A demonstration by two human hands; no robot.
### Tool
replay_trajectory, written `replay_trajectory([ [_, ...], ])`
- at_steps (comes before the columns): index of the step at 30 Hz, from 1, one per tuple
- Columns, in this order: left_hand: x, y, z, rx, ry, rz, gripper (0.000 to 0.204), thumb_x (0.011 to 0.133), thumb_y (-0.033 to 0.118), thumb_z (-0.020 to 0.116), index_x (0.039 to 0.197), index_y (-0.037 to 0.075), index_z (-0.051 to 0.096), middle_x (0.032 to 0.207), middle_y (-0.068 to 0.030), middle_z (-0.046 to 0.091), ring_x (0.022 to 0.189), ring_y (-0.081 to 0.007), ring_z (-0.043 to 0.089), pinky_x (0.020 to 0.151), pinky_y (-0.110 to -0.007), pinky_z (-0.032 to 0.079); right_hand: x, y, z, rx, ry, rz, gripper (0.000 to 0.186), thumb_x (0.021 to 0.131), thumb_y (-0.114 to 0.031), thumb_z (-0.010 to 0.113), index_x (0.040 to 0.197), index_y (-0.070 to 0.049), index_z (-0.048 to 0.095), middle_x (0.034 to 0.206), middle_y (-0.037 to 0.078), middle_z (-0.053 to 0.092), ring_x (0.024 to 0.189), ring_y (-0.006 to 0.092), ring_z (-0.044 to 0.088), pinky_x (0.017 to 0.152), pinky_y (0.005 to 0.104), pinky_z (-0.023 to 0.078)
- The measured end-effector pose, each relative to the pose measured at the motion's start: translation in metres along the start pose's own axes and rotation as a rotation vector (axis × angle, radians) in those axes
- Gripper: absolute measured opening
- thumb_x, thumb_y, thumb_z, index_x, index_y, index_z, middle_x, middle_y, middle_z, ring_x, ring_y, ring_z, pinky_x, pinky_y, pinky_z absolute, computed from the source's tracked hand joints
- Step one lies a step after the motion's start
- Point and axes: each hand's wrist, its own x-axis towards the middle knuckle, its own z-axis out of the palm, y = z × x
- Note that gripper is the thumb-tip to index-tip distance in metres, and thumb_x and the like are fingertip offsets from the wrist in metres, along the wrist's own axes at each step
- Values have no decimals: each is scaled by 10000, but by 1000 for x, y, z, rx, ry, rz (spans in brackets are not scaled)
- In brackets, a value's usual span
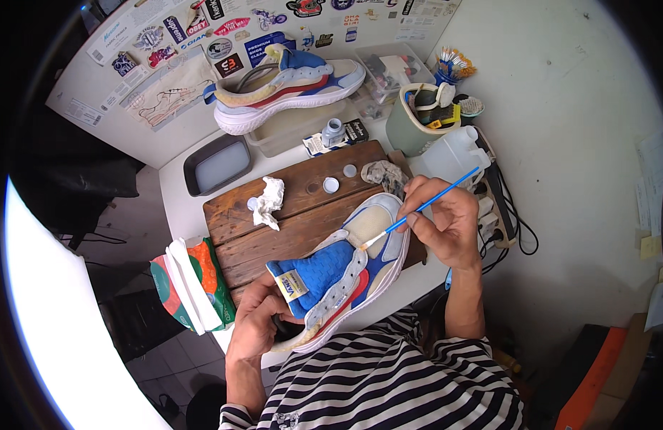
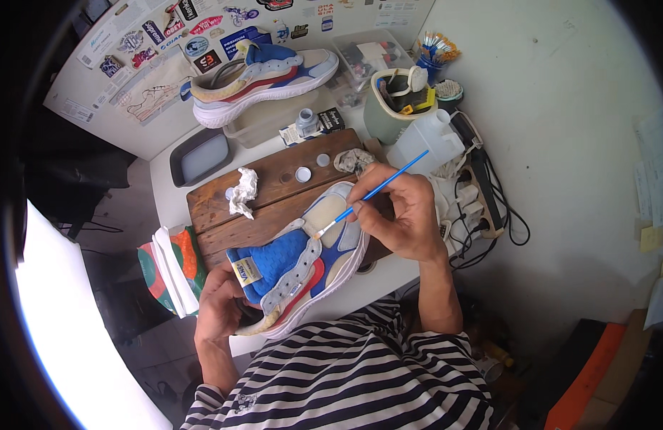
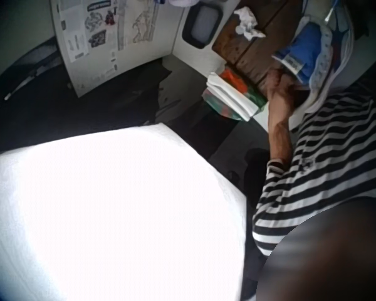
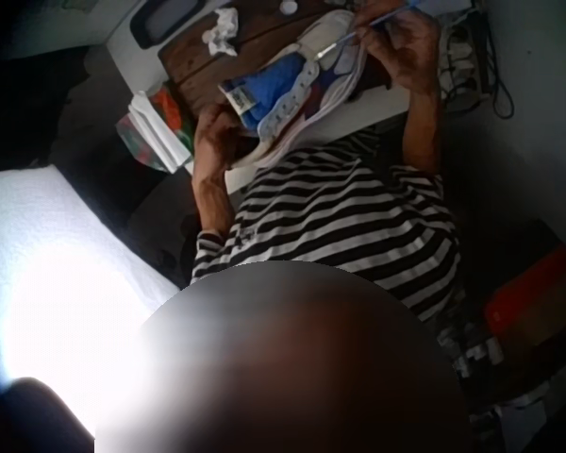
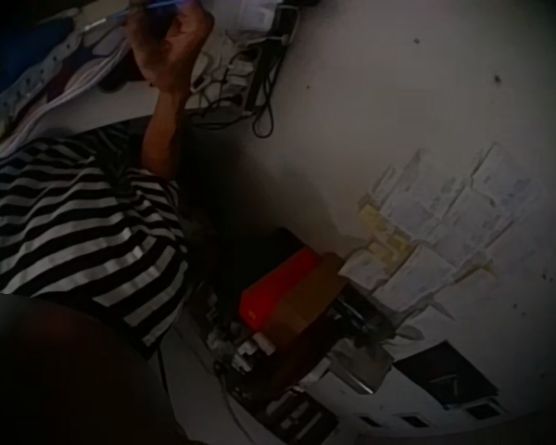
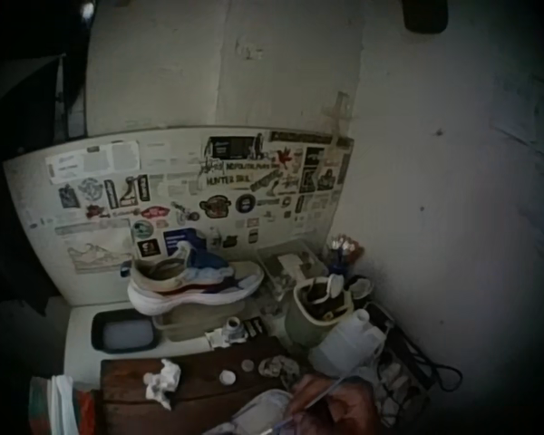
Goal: Apply white paint to the upper part of a sneaker using a small brush.
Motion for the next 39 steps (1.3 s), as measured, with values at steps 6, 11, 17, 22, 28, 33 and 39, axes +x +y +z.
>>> replay_trajectory([
  [6, 2, -2, -5, -49, -37, 12, 490, 736, -49, 452, 1208, -133, 553, 927, -135, 690, 708, -165, 681, 646, -245, 571, 1, 0, 4, 8, 21, 2, 76, 845, 48, 633, 919, 62, 643, 825, 101, 634, 734, 143, 628, 681, 256, 509],
  [11, 1, -3, -5, -3, -37, 9, 489, 739, -49, 450, 1210, -132, 553, 942, -137, 691, 721, -166, 682, 652, -244, 571, -2, -4, 5, 63, 5, -6, 67, 856, 50, 631, 920, 67, 637, 829, 101, 623, 721, 140, 630, 666, 247, 522],
  [17, 1, -2, -3, -21, -28, 8, 485, 742, -43, 449, 1208, -127, 555, 931, -135, 691, 723, -164, 678, 655, -240, 568, -4, -4, 5, 11, 49, 4, 66, 856, 48, 630, 918, 68, 636, 838, 102, 619, 719, 135, 631, 654, 243, 528],
  [22, 1, -2, 1, 3, 22, 0, 468, 741, -41, 453, 1187, -120, 572, 915, -131, 688, 716, -162, 673, 643, -240, 558, -7, -3, 6, 34, 70, 45, 71, 850, 50, 637, 919, 64, 638, 831, 104, 622, 714, 133, 632, 645, 233, 515],
  [28, 2, -3, -1, -25, -29, 0, 434, 801, -70, 443, 1218, -112, 558, 941, -150, 671, 743, -177, 666, 660, -244, 559, -8, -6, 10, -29, -18, -116, 74, 822, 62, 645, 895, 54, 645, 823, 110, 635, 724, 148, 613, 671, 265, 495],
  [33, 4, -3, -5, -33, -74, -2, 447, 789, -75, 440, 1221, -117, 549, 919, -147, 671, 726, -172, 667, 645, -240, 551, -9, -6, 13, -22, 46, -32, 81, 796, 68, 647, 871, 39, 648, 811, 112, 649, 750, 158, 603, 678, 279, 472],
  [39, 2, 1, 8, 10, 36, -9, 460, 731, -39, 457, 1167, -126, 572, 905, -132, 682, 676, -169, 668, 622, -247, 561, -7, -10, 15, -129, -22, -139, 89, 783, 73, 629, 863, 40, 651, 801, 103, 648, 742, 149, 603, 704, 279, 466],
])
